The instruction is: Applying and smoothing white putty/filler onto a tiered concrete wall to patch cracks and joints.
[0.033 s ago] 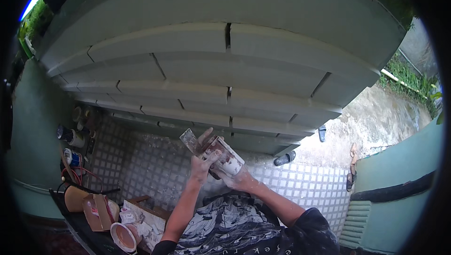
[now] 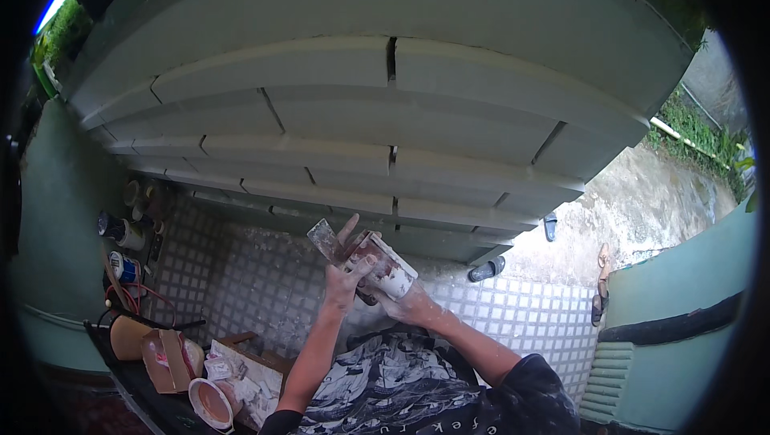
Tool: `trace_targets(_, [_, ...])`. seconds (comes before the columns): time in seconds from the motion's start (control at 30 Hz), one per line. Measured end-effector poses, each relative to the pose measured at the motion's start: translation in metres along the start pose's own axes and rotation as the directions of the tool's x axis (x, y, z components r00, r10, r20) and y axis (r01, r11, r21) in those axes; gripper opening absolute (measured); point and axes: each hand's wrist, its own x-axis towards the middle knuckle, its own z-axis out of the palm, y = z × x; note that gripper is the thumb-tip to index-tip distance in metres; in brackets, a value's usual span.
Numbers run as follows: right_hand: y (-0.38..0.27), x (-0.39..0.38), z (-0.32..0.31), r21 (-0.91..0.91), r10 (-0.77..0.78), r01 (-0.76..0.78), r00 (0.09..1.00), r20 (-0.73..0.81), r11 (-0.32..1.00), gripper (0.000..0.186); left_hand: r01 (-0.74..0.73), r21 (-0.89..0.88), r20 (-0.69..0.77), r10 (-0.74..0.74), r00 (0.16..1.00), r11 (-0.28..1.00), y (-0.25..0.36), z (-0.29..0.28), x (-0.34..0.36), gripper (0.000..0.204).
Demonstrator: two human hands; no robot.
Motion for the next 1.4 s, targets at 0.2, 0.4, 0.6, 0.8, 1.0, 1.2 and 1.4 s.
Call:
trace_targets(0.2, [0.016, -0.025, 0.008, -0.385, -0.294, 0.313, 0.950, 0.107, 0.868, 0.039, -0.121, 0.129, 0.011, 0.120, 0.993, 0.984, -0.014, -0.018, -0.033, 0.061])
trace_targets(0.4, [-0.010, -0.042, 0.009, -0.082, 0.005, -0.003, 1.000, 0.024, 0.997, 0.040, -0.280, 0.282, 0.215, 0.224, 0.951, 0.918, -0.004, -0.014, -0.049, 0.061])
trace_targets(0.6, [0.013, -0.075, -0.001, -0.093, 0.061, -0.064, 0.998, -0.029, 0.994, 0.032, -0.028, 0.336, 0.043, 0.014, 0.999, 0.941, -0.047, -0.029, -0.047, 0.035])
trace_targets(0.8, [0.046, -0.088, -0.041, -0.595, -0.308, 0.494, 0.867, 0.392, 0.634, 0.027, 0.299, 0.286, -0.147, -0.267, 0.952, 0.910, -0.056, 0.005, -0.047, 0.024])
trace_targets(1.0, [0.082, -0.108, -0.096, -0.670, 0.023, 0.365, 0.868, 0.495, 0.647, 0.027, 0.271, 0.587, -0.030, -0.314, 0.949, 0.763, -0.102, 0.033, -0.025, 0.031])
trace_targets(1.2, [0.099, -0.079, -0.188, -0.792, -0.301, 0.078, 0.944, -0.137, 0.605, 0.040, 0.547, 0.481, -0.031, -0.610, 0.792, 0.685, -0.114, 0.065, 0.014, 0.039])
trace_targets(1.4, [0.155, -0.069, -0.319, -0.670, -0.010, -0.552, 0.768, -0.640, 0.497, 0.035, 0.670, 0.287, -0.045, -0.689, 0.723, 0.684, -0.160, 0.063, 0.029, 0.039])
